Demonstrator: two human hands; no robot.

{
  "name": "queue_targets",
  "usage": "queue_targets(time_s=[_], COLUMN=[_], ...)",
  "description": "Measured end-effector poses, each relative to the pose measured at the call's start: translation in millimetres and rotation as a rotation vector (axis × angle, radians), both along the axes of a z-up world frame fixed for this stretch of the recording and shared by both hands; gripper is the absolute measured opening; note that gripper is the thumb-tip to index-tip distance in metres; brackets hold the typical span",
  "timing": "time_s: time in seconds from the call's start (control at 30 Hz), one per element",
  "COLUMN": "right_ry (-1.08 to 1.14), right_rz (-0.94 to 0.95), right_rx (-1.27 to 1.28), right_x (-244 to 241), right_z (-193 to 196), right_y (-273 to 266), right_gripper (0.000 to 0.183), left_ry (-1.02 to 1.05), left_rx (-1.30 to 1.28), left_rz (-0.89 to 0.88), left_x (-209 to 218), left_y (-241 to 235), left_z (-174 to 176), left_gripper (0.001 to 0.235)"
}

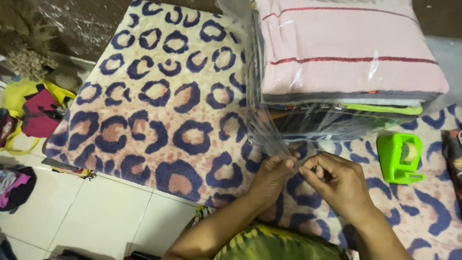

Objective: Wrapping a stack of folded clothes in plastic film and securing it with tape

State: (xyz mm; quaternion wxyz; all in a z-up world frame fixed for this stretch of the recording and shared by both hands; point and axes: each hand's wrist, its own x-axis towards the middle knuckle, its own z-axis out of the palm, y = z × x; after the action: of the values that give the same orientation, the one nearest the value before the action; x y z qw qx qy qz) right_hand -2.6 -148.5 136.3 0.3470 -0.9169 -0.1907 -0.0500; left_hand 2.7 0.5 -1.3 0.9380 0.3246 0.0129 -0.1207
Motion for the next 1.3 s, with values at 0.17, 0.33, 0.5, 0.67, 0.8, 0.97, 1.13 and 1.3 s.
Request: queue_targets(time_s=[0.17, 0.33, 0.5, 0.67, 0.8, 0.97, 1.13, 1.3], right_ry=[-0.048, -0.049, -0.03, -0.165, -0.033, -0.015, 0.01, 0.03], right_rz=[0.019, -0.024, -0.133, -0.191, -0.27, -0.282, -0.306, -0.334], right_rx=[-0.028, -0.094, -0.29, -0.342, -0.284, -0.285, -0.366, -0.393], right_x=[8.5, 22.5, 43.1, 55.2, 62.7, 65.5, 67.1, 67.0], right_z=[2.5, 7.0, 6.8, 0.8, -4.2, -2.9, 4.0, 2.7], right_y=[-9.6, -17.1, -26.5, -26.0, -27.4, -27.3, -21.7, -21.4], right_gripper=[0.011, 0.008, 0.014, 0.012, 0.011, 0.014, 0.016, 0.018], left_ry=[0.083, 0.181, 0.201, -0.772, -1.105, -1.328, -1.397, -1.418], left_rx=[-0.17, -0.154, -0.129, 1.214, 1.808, 2.044, 2.097, 2.122], left_rz=[0.014, -0.039, -0.042, 0.445, 1.035, 1.032, 1.143, 1.171], left_x=[7.9, 9.3, 0.8, -18.0, 9.7, 40.4, 47.5, 51.8], left_y=[-2.6, -3.3, 4.4, 23.6, 29.4, 48.3, 43.0, 36.9], left_z=[0.5, 7.5, 15.5, 72.8, 50.7, 51.0, 58.9, 58.4], left_gripper=[0.033, 0.043, 0.043, 0.03, 0.031, 0.033, 0.03, 0.036])
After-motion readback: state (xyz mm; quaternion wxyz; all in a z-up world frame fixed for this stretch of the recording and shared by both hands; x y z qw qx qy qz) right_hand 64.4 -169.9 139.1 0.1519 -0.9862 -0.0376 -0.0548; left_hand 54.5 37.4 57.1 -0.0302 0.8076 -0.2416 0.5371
